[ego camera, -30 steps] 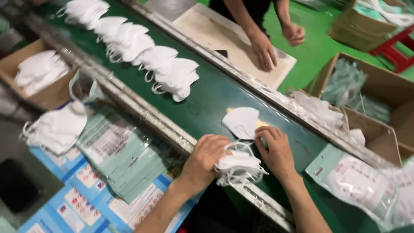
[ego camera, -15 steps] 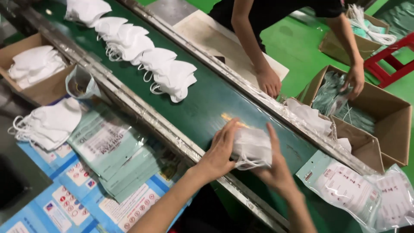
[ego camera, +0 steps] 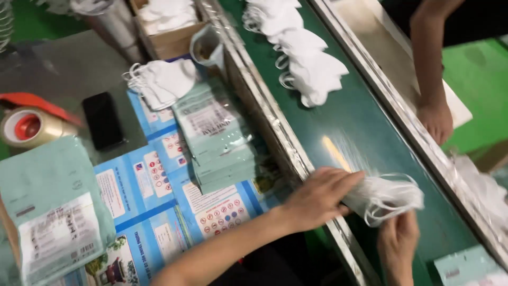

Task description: The person picks up face masks from a conveyor belt, places them into plastic bags, and seals the bags by hand.

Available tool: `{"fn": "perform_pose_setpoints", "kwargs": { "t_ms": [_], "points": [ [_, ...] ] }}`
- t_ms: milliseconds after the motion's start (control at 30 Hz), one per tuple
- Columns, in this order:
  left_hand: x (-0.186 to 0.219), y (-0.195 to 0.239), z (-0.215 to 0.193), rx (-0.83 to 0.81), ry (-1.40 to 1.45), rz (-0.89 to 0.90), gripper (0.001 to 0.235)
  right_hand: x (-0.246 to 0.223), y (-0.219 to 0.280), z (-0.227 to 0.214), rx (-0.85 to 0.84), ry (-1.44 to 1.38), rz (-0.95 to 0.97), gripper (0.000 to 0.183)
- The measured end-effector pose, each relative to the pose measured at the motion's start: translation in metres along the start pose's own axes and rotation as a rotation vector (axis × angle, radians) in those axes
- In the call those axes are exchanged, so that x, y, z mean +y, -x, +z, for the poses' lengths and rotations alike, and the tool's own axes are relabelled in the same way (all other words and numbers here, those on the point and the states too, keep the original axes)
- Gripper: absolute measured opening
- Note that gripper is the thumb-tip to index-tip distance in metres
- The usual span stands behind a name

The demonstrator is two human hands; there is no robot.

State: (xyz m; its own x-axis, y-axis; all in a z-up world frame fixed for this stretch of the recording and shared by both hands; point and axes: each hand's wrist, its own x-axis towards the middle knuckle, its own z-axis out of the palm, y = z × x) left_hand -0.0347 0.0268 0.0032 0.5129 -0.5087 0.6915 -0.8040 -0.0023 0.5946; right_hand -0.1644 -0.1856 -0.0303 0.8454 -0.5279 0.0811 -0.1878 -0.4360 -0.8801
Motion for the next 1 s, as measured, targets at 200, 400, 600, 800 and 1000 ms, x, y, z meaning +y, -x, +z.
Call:
{"fn": "perform_pose_setpoints", "kwargs": {
  "t_ms": [200, 400, 600, 800, 1000],
  "points": [
    [-0.108, 0.082, -0.147, 0.055, -0.654, -0.138, 0.01, -0.065, 0.006, 0.02, 0.345, -0.276, -0.228, 0.022],
    [-0.184, 0.111, -0.149, -0.233, -0.874, -0.255, 0.008, 0.03, 0.004, 0.149, 0.001, -0.094, -0.042, 0.053],
    [-0.122, 0.109, -0.14, -0.171, -0.718, -0.187, 0.018, -0.146, -0.014, 0.236, -0.298, -0.367, -0.041, 0.03],
    [-0.108, 0.158, -0.167, -0.054, -0.727, -0.321, 0.037, -0.131, -0.011, 0.231, -0.369, -0.491, 0.024, 0.039],
    [-0.041, 0.094, -0.17, 0.223, -0.621, -0.304, 0.015, -0.127, 0.01, 0.201, -0.303, -0.034, -0.3, 0.027]
  ]
}}
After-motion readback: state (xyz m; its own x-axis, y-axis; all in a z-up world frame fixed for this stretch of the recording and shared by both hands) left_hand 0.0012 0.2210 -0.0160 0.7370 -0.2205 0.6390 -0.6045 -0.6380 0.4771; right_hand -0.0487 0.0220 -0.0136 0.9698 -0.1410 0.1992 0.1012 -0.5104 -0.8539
